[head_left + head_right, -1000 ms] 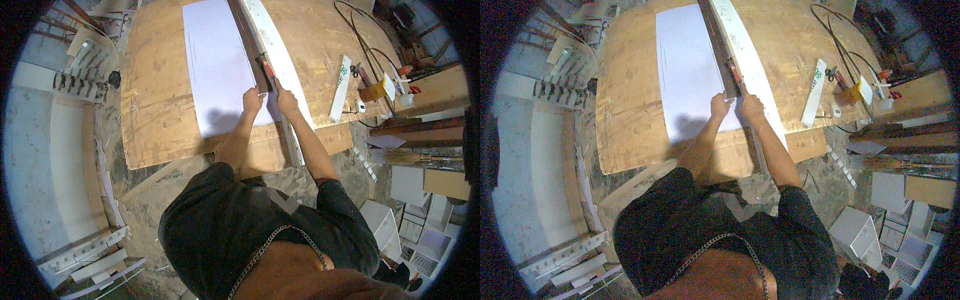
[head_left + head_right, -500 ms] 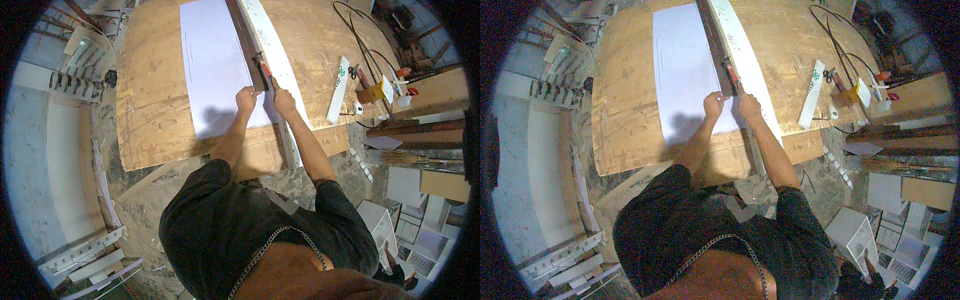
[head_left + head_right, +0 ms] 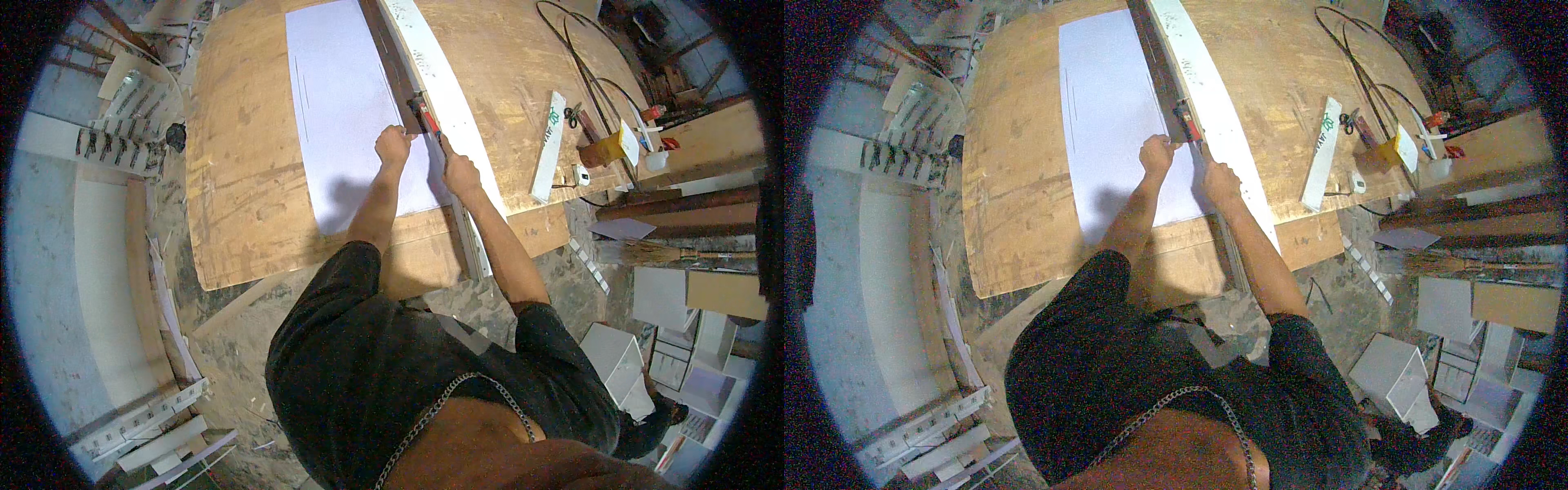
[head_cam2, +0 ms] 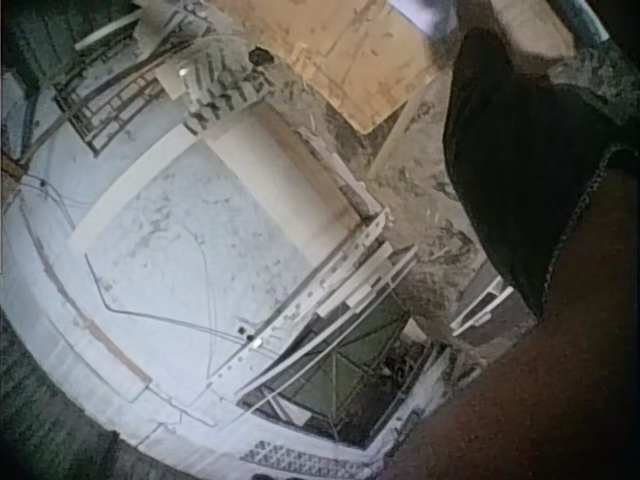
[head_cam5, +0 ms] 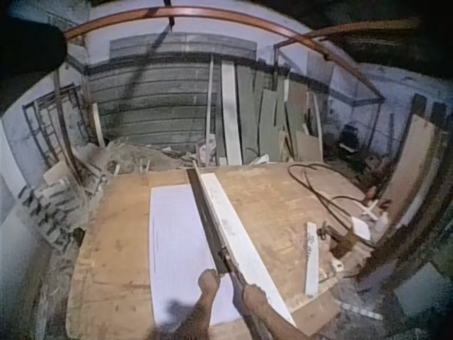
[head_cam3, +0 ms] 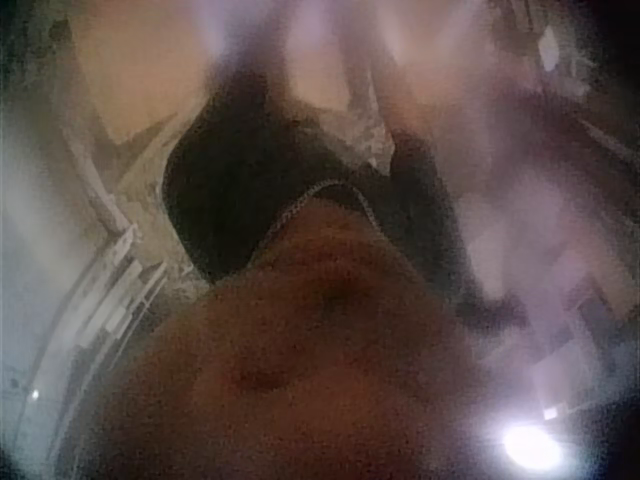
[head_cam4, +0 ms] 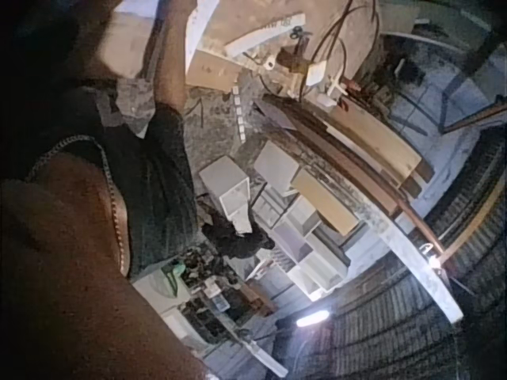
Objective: The person aligns a dark wood veneer strip on a white panel, uses a hammer to tap it into place, and then fits the strip into a white cabinet frame. The person also picks up a bottle of soda and places it on the cabinet.
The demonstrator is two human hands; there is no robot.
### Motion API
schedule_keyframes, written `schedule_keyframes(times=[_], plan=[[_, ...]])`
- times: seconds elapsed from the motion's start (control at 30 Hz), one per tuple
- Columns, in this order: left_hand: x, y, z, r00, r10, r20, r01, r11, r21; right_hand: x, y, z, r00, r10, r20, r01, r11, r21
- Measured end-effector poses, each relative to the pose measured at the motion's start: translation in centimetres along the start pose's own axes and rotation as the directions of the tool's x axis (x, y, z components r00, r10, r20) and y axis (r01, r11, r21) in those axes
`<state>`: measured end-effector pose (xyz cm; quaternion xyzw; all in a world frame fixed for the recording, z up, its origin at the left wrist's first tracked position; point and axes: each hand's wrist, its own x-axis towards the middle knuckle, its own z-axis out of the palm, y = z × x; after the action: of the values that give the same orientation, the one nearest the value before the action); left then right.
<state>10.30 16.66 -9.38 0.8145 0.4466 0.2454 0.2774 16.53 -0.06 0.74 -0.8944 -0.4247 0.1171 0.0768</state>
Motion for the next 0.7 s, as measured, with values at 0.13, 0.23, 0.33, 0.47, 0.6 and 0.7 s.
schedule_keyframes(times=[0.13, 0.23, 0.33, 0.47, 0.6, 0.7], plan=[[1.6, 0.1, 0.2, 0.996, -0.086, -0.015, 0.086, 0.996, -0.025, 0.0, 0.2, 1.1, 1.0, 0.01, -0.026, -0.009, 1.0, 0.011], [1.7, -0.2, 0.5, 0.992, -0.106, -0.074, 0.105, 0.994, -0.018, 0.2, -0.7, 0.3, 1.0, 0.008, -0.025, -0.007, 0.999, 0.038], [0.3, -0.5, 0.6, 1.0, -0.02, -0.008, 0.021, 0.999, 0.034, 0.1, -1.1, 0.2, 1.0, 0.011, -0.027, -0.011, 1.0, 0.011], [-2.9, -1.0, -0.4, 0.984, 0.149, 0.093, -0.157, 0.984, 0.088, -0.3, -1.0, 0.0, 1.0, 0.023, -0.021, -0.022, 0.999, 0.04], [-4.7, 0.2, -1.7, 0.967, 0.204, 0.154, -0.234, 0.95, 0.205, -0.5, -1.2, -0.4, 0.999, 0.047, 0.017, -0.048, 0.998, 0.051], [-4.6, 0.6, -1.8, 0.964, 0.213, 0.159, -0.251, 0.928, 0.274, -0.4, -1.5, -0.8, 0.998, 0.049, 0.043, -0.05, 0.998, 0.037]])
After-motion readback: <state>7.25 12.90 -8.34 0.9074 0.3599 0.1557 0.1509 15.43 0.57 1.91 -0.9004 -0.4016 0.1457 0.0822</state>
